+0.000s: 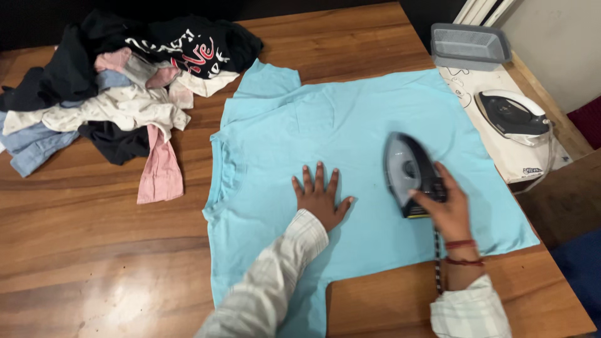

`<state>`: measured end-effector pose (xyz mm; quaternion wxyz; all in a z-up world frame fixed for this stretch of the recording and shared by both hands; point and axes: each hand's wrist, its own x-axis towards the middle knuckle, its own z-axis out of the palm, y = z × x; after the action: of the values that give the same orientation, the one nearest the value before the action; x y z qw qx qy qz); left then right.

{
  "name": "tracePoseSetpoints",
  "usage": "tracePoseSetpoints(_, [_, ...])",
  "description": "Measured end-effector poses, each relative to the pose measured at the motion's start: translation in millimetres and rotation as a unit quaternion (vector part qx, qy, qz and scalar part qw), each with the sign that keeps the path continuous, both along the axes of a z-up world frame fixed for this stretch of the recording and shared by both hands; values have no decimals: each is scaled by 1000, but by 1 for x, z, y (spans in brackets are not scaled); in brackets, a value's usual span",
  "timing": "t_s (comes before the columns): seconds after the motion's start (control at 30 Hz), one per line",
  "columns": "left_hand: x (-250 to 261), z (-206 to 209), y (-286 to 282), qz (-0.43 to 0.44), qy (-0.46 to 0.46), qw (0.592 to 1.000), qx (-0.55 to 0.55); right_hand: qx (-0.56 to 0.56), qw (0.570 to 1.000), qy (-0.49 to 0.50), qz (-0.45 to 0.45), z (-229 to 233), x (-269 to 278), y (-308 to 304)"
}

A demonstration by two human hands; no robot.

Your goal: The person irons a light blue shirt laid flat on a wooden table. They use a handheld iron to smooth the fabric, moving it back and forth across the shirt's surface while holding it in place with the other hand.

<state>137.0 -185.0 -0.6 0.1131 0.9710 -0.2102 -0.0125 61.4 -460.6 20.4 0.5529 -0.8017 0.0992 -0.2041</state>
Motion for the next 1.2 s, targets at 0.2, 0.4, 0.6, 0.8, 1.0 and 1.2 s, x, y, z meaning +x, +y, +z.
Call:
tracePoseSetpoints(0.2, [-4, -11, 5, 1, -58, 998, -17, -62, 988, -74, -122, -2, -25, -74])
tracePoseSetpoints(0.4, [-3, -2, 6, -10, -47, 998, -47, -81, 979, -79, -169, 2, -71, -71])
tracePoseSetpoints(0.6, [3, -22, 22, 11, -65, 978, -198, -6, 982, -67, -176, 17, -87, -47])
tracePoseSetpoints(0.8, [33, -38, 74, 44, -109, 934, -337, 70, 994, -45, -75, 28, -72, 45])
tracePoseSetpoints(1.0, [43, -36, 113, 181, -206, 947, -167, 39, 990, -12, 135, 31, -39, 152])
tracePoseSetpoints(1.2, [38, -34, 103, 194, -160, 964, -91, -121, 977, -125, 123, 30, 12, 178])
